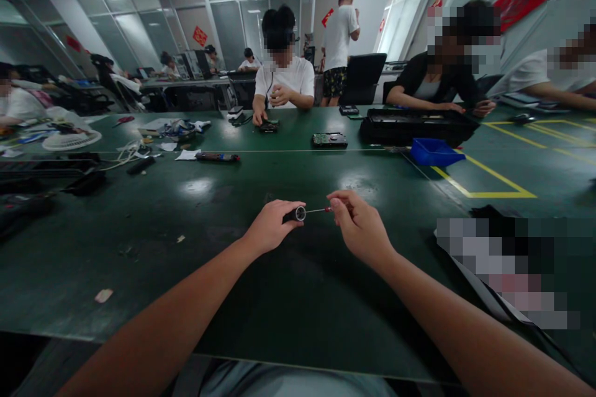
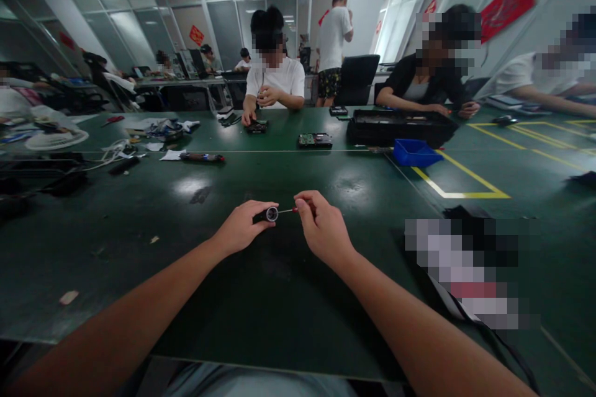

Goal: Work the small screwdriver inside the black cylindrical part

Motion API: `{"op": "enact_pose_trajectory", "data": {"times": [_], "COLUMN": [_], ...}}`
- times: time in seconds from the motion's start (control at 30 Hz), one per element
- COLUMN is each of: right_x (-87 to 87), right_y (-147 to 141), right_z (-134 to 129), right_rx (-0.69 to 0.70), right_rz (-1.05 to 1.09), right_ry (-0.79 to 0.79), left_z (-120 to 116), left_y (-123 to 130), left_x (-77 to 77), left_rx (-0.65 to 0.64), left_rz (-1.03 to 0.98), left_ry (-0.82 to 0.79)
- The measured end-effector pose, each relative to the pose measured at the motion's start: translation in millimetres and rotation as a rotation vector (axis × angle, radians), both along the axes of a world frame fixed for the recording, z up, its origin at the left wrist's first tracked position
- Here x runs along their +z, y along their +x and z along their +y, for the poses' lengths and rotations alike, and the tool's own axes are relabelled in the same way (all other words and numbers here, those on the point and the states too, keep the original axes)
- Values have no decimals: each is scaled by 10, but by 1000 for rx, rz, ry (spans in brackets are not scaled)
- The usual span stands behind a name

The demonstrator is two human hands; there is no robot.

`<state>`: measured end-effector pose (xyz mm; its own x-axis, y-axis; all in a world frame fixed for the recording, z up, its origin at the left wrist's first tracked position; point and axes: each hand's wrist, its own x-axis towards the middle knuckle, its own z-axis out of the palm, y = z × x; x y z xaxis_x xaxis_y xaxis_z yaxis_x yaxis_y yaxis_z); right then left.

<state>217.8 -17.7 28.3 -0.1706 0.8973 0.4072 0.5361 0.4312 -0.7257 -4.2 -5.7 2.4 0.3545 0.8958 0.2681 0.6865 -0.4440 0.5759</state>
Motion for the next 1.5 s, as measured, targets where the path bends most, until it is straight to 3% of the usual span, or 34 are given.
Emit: {"op": "enact_pose_trajectory", "data": {"times": [0.13, 0.3, 0.57, 0.77, 1.17, 1.5], "right_x": [-10, -16, -120, -169, -102, -51], "right_y": [0, 2, -44, -2, 3, -22], "right_z": [-5, 3, 111, 240, 127, 33], "right_rx": [49, 4, 74, 14, -36, 22], "right_rz": [41, 45, 484, 751, 416, 222], "right_ry": [-22, -80, -182, -401, -93, -29], "left_z": [-3, -3, 14, -8, -6, 5], "left_y": [-1, -4, -4, 30, 48, 21], "left_x": [8, 11, -26, 8, -13, -48], "left_rx": [30, 10, -32, -98, -81, -33], "left_rz": [-2, -6, -9, -4, 28, 7], "left_ry": [-6, -6, 36, 131, 85, 79]}}
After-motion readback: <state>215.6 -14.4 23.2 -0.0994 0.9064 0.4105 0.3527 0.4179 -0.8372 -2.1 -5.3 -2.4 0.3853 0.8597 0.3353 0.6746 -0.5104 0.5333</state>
